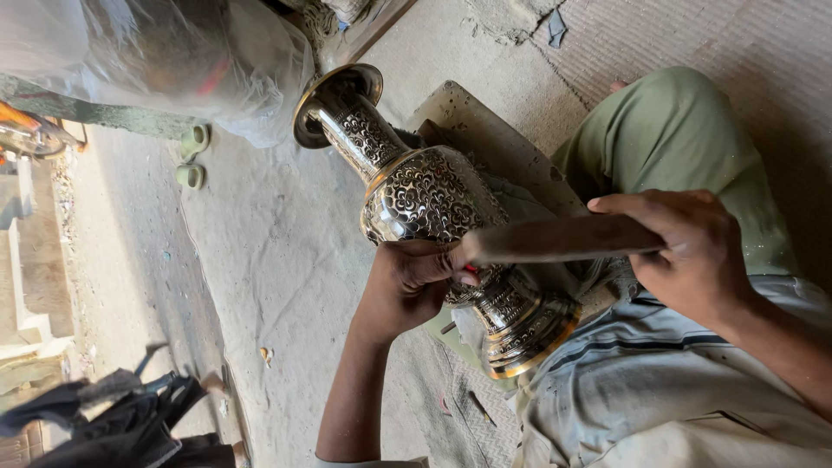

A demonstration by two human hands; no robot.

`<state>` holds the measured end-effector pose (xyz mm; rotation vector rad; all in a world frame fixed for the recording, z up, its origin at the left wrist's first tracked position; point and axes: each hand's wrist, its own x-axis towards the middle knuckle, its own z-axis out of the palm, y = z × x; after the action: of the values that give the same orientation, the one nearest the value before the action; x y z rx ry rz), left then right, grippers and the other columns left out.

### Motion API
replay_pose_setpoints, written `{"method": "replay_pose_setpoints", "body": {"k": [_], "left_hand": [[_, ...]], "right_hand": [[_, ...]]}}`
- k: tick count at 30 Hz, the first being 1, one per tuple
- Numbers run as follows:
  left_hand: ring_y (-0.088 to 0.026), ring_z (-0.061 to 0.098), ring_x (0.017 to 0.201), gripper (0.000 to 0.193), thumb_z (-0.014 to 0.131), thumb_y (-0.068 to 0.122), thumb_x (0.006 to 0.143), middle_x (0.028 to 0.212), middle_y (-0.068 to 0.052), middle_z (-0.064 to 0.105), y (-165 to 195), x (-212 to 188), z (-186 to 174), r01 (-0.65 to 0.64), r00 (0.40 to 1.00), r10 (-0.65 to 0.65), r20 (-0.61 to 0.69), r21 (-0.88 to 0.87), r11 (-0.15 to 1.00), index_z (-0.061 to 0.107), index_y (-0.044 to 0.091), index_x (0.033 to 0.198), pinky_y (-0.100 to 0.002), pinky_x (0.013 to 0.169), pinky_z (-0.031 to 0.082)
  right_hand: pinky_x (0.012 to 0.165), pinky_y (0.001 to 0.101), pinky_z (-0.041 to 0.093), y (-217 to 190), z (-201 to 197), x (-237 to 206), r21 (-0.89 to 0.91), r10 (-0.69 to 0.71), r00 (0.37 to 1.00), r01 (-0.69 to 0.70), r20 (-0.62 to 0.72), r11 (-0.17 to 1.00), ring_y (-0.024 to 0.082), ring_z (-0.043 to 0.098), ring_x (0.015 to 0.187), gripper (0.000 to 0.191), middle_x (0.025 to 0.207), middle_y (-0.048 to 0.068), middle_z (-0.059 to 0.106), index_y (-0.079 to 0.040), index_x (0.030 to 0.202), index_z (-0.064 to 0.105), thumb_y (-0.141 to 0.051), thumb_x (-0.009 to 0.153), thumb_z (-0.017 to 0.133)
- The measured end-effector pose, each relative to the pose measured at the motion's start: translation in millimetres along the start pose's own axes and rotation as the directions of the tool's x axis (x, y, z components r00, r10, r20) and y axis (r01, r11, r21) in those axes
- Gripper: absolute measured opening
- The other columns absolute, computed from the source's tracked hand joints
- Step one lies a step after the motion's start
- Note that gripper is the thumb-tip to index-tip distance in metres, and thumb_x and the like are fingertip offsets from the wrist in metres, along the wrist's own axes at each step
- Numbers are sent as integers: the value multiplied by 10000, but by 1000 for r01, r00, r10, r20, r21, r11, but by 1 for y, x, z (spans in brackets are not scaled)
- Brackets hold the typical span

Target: The person sits on the ground with an ornate brass vase held against their body. They hold a small chisel against the vase's engraved surface with one hand and repeatedly strike the chisel with a wooden mallet held in the other hand, repositioning the chisel around the pattern to chase the decoration.

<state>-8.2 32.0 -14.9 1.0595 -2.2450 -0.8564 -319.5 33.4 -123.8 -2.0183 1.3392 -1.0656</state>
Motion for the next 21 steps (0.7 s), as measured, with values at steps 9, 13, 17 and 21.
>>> {"method": "replay_pose_setpoints", "body": {"k": [9, 13, 17, 21], "left_hand": [[-218, 766, 971, 657, 754, -141, 787, 1171, -91, 763, 2, 2, -3, 27, 999, -25, 28, -52, 998, 658, 182, 1351, -323, 853, 625], [-201, 773, 938, 662, 715, -179, 775, 1095, -67, 771, 2, 4, -3, 43, 998, -41, 41, -58, 997, 686, 180, 1332, -302, 827, 637], [-195, 771, 928, 655, 718, -181, 759, 1079, -69, 774, 4, 5, -4, 81, 996, -80, 39, -38, 996, 698, 173, 1310, -302, 829, 637], [-189, 782, 1013, 655, 694, -189, 807, 1138, -73, 768, 6, 6, -3, 123, 992, -117, 53, -121, 985, 655, 157, 1361, -295, 903, 659]], "right_hand": [[706, 309, 544, 3, 3, -2, 325, 238, 971, -223, -4, 919, 187, 695, 740, 265, 887, 35, 703, -141, 1031, 625, -36, 868, 806], [731, 378, 531, 4, 2, -2, 74, 48, 996, -43, -69, 996, 256, 691, 792, 399, 878, 94, 715, -83, 1107, 685, 49, 735, 748], [715, 340, 525, 5, 2, -4, 153, 105, 994, -100, -24, 983, 225, 699, 810, 389, 925, 80, 711, -111, 1170, 689, 26, 811, 748], [721, 309, 549, 7, 3, -5, 290, 167, 986, -154, -23, 945, 195, 706, 789, 296, 947, 46, 701, -140, 1082, 627, -29, 871, 803]]}}
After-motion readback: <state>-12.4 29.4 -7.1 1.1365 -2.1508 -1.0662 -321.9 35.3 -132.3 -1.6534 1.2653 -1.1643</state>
